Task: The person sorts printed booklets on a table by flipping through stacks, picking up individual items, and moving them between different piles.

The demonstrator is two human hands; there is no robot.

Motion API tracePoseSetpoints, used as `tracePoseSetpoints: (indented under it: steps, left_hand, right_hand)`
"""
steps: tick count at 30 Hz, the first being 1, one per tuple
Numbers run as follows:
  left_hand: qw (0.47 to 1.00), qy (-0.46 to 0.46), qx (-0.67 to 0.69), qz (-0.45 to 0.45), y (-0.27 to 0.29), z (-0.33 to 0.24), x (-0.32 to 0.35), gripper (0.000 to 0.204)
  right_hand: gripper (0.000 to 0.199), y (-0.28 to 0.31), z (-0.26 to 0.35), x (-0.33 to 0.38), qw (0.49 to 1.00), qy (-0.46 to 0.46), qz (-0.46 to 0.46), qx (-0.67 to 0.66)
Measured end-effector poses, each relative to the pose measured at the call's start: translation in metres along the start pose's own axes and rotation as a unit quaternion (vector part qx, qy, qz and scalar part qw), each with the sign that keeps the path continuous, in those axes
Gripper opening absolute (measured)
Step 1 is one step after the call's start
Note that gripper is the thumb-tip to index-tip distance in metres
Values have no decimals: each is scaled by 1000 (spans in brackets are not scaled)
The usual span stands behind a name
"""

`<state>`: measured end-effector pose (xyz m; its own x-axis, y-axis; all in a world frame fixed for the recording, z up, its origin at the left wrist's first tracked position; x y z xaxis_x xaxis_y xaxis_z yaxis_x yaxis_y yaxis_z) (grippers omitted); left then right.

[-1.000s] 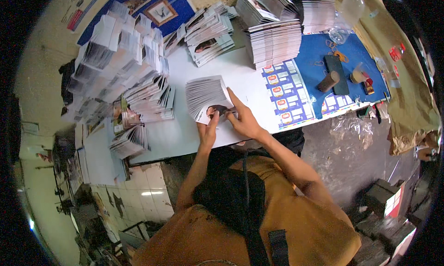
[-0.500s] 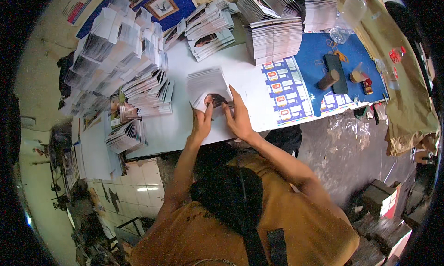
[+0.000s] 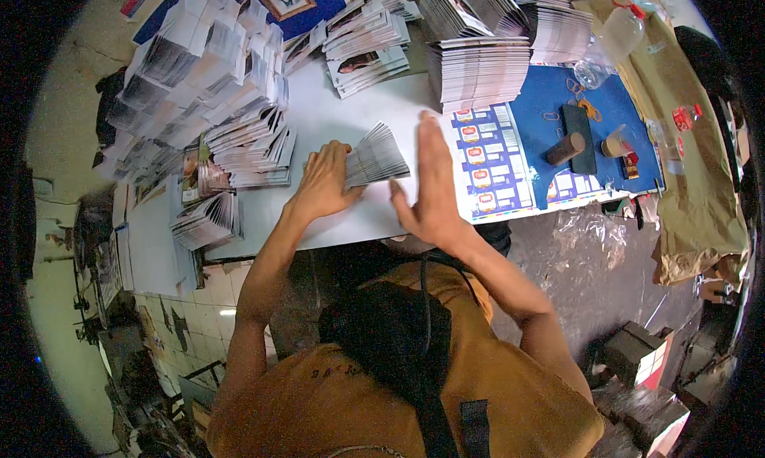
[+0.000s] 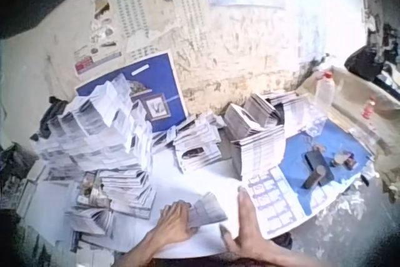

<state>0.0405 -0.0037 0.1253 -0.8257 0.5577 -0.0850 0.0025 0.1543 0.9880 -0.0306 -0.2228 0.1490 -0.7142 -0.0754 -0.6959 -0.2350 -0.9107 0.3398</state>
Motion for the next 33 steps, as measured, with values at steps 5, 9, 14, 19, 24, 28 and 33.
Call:
tracePoseSetpoints:
  steps: [5, 9, 14, 19, 24, 28, 33]
  left_hand:
    - [1000, -3, -19, -8, -1, 7, -3, 67]
    - [999, -1, -46, -14, -11, 18, -11, 71]
    - [999, 11, -38, 1, -10, 18, -12, 79]
    - [1000, -12, 18, -20, 6, 16, -4, 77]
    - [994, 25, 108, 12, 22, 11, -5, 48]
    - [969, 136, 155, 138, 32, 0, -8, 41]
    - [997, 29, 70, 19, 14, 4, -6, 34]
  right_hand:
    - [85, -28, -14, 6, 949, 40, 270, 161]
    - [102, -36, -44, -12, 905, 19, 385, 178]
    - [89, -53, -61, -70, 902, 37, 402, 152]
    - [57, -54, -65, -81, 861, 38, 481, 161]
    - [35, -60, -66, -78, 876, 41, 463, 128]
    - [21, -65, -69, -76, 864, 38, 485, 128]
    - [24, -63, -74, -72, 874, 35, 470, 116]
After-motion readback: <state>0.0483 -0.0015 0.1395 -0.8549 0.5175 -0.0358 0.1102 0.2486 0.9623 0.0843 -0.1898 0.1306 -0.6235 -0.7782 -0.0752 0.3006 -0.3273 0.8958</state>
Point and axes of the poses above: each hand's wrist, its own x-axis away from the middle knuckle, its own y-axis out of the back of the hand, z = x × y, the point moved 1 cm from there along -x, towards the middle knuckle, and after that the axes turned 8 degrees about -x, right-handed, at the moved point
